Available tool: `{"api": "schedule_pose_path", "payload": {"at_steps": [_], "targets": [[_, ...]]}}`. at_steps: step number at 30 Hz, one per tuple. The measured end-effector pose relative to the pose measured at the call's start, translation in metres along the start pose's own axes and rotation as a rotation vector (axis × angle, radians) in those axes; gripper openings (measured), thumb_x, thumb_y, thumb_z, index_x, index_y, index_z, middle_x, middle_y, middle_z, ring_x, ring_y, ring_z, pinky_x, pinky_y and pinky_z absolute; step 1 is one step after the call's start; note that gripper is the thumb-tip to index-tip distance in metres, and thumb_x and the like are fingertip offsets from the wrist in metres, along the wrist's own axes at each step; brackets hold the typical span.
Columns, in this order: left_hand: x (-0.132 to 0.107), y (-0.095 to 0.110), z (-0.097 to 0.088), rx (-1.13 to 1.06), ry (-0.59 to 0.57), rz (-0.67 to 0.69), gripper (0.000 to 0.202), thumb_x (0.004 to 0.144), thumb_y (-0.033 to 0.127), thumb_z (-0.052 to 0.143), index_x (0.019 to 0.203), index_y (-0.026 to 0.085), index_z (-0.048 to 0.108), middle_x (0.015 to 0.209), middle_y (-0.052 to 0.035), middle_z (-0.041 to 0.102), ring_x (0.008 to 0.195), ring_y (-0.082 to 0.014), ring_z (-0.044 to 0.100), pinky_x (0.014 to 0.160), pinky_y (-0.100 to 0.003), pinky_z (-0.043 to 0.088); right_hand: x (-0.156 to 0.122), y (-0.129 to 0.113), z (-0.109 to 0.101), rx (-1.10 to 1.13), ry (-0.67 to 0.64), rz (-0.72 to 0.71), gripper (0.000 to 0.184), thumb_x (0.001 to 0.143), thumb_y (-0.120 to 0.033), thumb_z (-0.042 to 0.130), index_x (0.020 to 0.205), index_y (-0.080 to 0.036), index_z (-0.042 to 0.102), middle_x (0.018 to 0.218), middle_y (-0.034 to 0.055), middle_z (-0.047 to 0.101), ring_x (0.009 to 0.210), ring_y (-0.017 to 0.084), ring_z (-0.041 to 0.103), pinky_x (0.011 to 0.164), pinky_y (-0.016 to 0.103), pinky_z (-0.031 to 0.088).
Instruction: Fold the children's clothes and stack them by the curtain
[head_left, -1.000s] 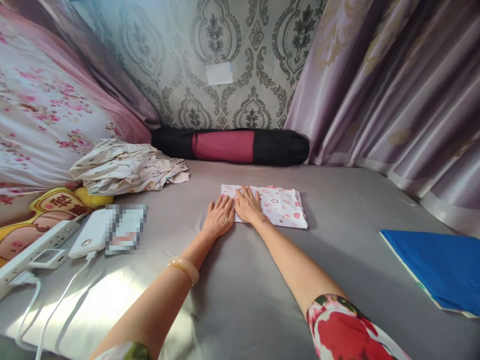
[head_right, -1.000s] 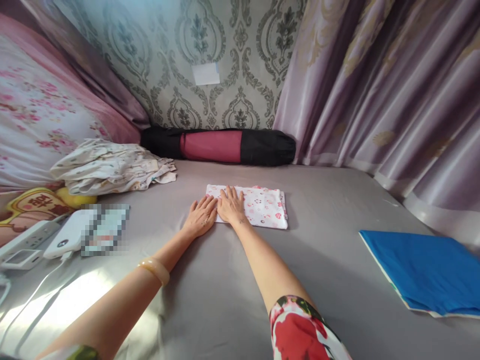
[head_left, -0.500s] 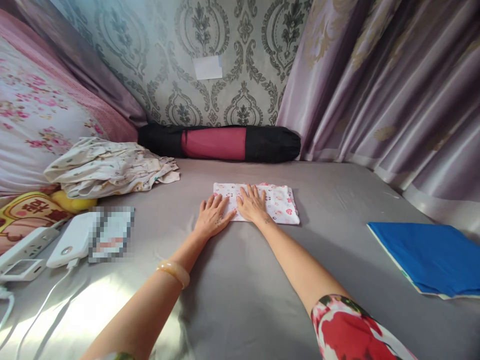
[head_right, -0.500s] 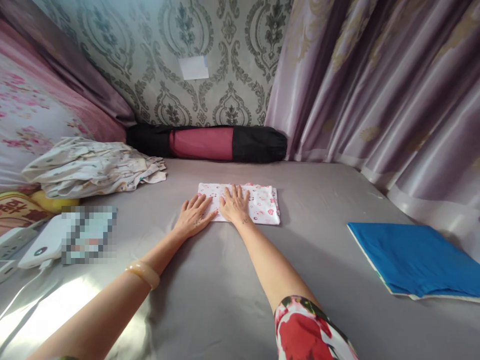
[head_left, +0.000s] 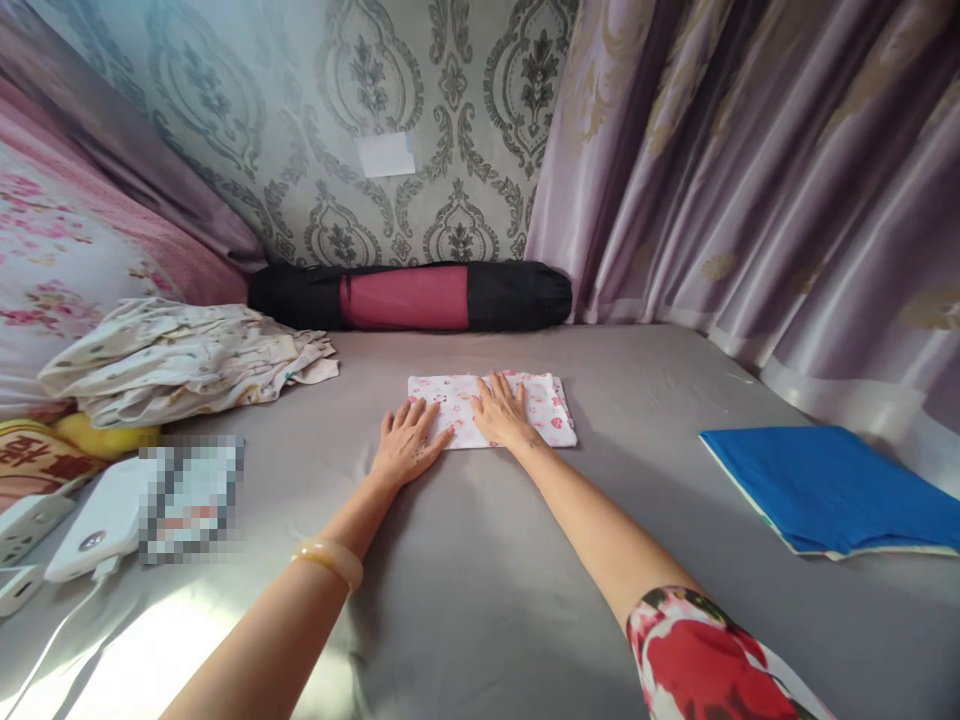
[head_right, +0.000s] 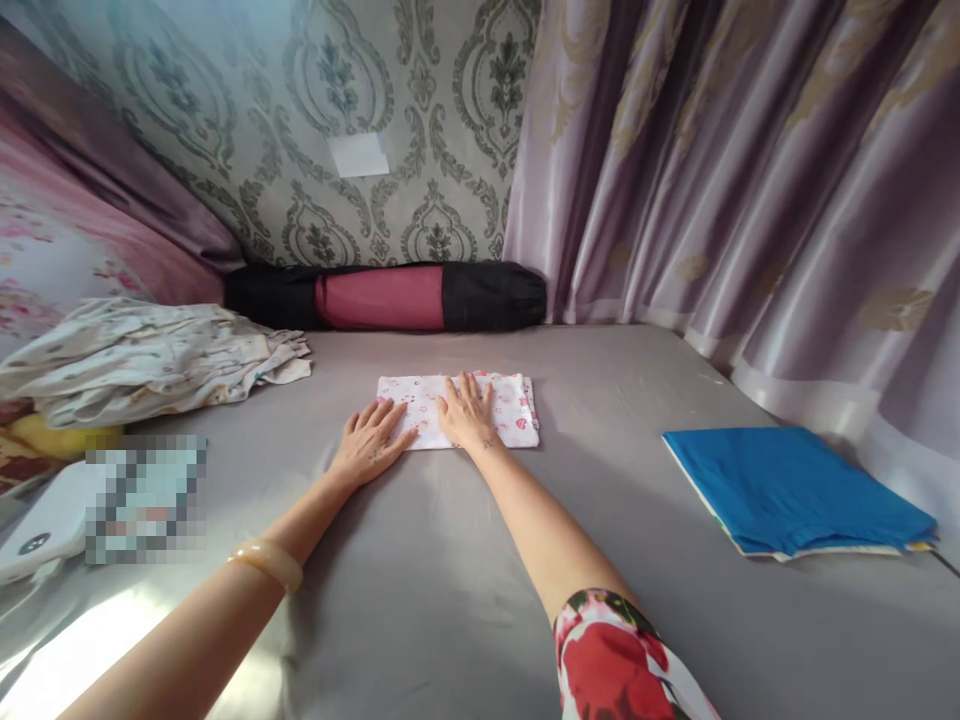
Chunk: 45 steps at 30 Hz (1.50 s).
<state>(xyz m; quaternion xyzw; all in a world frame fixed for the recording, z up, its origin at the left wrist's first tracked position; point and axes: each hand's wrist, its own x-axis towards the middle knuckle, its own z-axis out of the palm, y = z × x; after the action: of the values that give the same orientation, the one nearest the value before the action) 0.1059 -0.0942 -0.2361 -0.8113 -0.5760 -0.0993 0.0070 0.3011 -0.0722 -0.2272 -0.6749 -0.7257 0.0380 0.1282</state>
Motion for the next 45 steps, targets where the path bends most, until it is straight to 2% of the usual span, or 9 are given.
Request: {"api": "schedule_pose_path", "payload": {"at_steps": [3,6,11,19,22,26,31,37,45], "targets": [[-0.001,0.001,-0.002,0.007,0.004,0.012,0.065,0.094,0.062,0.028,0.146,0.026,0.039,0.154,-0.0088,0.036,0.143,-0.0291,0.027,0.113,-0.049,0.022,-0.003,0.014,0.001,-0.037,0.048,0.022,0.055,0.101,-0.041,0.025,0.148,-0.015,0.035,0.158,0.0151,0.024,0.146,0.027,0.014,0.116,0.055,0.002],[-0.001,0.001,-0.003,0.010,-0.003,0.013,0.064,0.094,0.061,0.028,0.147,0.026,0.038,0.154,-0.0086,0.037,0.143,-0.0287,0.027,0.113,-0.049,0.022,-0.005,0.021,0.005,-0.036,0.057,0.036,0.055,0.101,-0.042,0.025,0.147,-0.017,0.036,0.158,0.0138,0.026,0.146,0.026,0.014,0.115,0.055,0.006],[-0.001,0.001,-0.003,0.005,-0.010,0.006,0.065,0.094,0.063,0.026,0.147,0.026,0.038,0.153,-0.0085,0.038,0.143,-0.0285,0.027,0.114,-0.049,0.021,-0.005,0.021,0.007,-0.034,0.065,0.042,0.054,0.101,-0.043,0.025,0.147,-0.018,0.036,0.158,0.0135,0.026,0.146,0.026,0.014,0.114,0.057,0.007],[0.001,-0.001,0.000,0.001,-0.018,-0.006,0.065,0.094,0.063,0.027,0.148,0.028,0.036,0.154,-0.0090,0.037,0.143,-0.0289,0.027,0.113,-0.051,0.021,-0.010,0.020,-0.003,-0.015,0.041,0.022,0.052,0.101,-0.041,0.025,0.146,-0.018,0.038,0.157,0.0129,0.027,0.146,0.024,0.017,0.115,0.055,0.010],[0.001,-0.001,0.000,-0.002,-0.026,-0.010,0.067,0.093,0.065,0.025,0.148,0.028,0.037,0.154,-0.0095,0.036,0.143,-0.0290,0.027,0.113,-0.051,0.022,-0.010,0.028,-0.009,0.009,0.010,0.009,0.052,0.101,-0.037,0.026,0.146,-0.017,0.038,0.157,0.0122,0.028,0.145,0.025,0.020,0.116,0.052,0.013],[0.001,-0.001,0.000,-0.001,-0.046,-0.011,0.069,0.093,0.065,0.023,0.148,0.026,0.037,0.156,-0.0093,0.033,0.144,-0.0298,0.025,0.114,-0.051,0.021,-0.013,0.046,-0.015,-0.031,0.059,0.080,0.055,0.100,-0.037,0.025,0.148,-0.012,0.035,0.156,0.0143,0.028,0.145,0.026,0.019,0.117,0.049,0.005],[0.001,-0.001,-0.001,0.011,-0.039,-0.007,0.067,0.093,0.065,0.024,0.148,0.028,0.037,0.155,-0.0084,0.035,0.144,-0.0293,0.025,0.114,-0.050,0.021,-0.016,0.062,-0.009,-0.040,0.054,0.137,0.056,0.100,-0.038,0.024,0.148,-0.011,0.035,0.156,0.0123,0.029,0.145,0.024,0.020,0.118,0.044,0.007],[0.001,0.001,-0.003,0.007,-0.060,-0.027,0.067,0.093,0.065,0.024,0.149,0.029,0.034,0.156,-0.0083,0.034,0.144,-0.0291,0.026,0.113,-0.051,0.021,-0.015,0.063,-0.004,-0.032,0.068,0.137,0.056,0.100,-0.038,0.024,0.147,-0.012,0.036,0.156,0.0114,0.032,0.144,0.025,0.021,0.118,0.044,0.008],[0.001,-0.001,0.000,0.009,-0.061,-0.017,0.070,0.092,0.066,0.022,0.148,0.026,0.037,0.156,-0.0095,0.032,0.144,-0.0300,0.025,0.113,-0.052,0.022,-0.018,0.061,-0.011,-0.010,0.056,0.147,0.055,0.100,-0.038,0.025,0.147,-0.012,0.036,0.156,0.0104,0.031,0.144,0.024,0.022,0.118,0.043,0.009]]}}
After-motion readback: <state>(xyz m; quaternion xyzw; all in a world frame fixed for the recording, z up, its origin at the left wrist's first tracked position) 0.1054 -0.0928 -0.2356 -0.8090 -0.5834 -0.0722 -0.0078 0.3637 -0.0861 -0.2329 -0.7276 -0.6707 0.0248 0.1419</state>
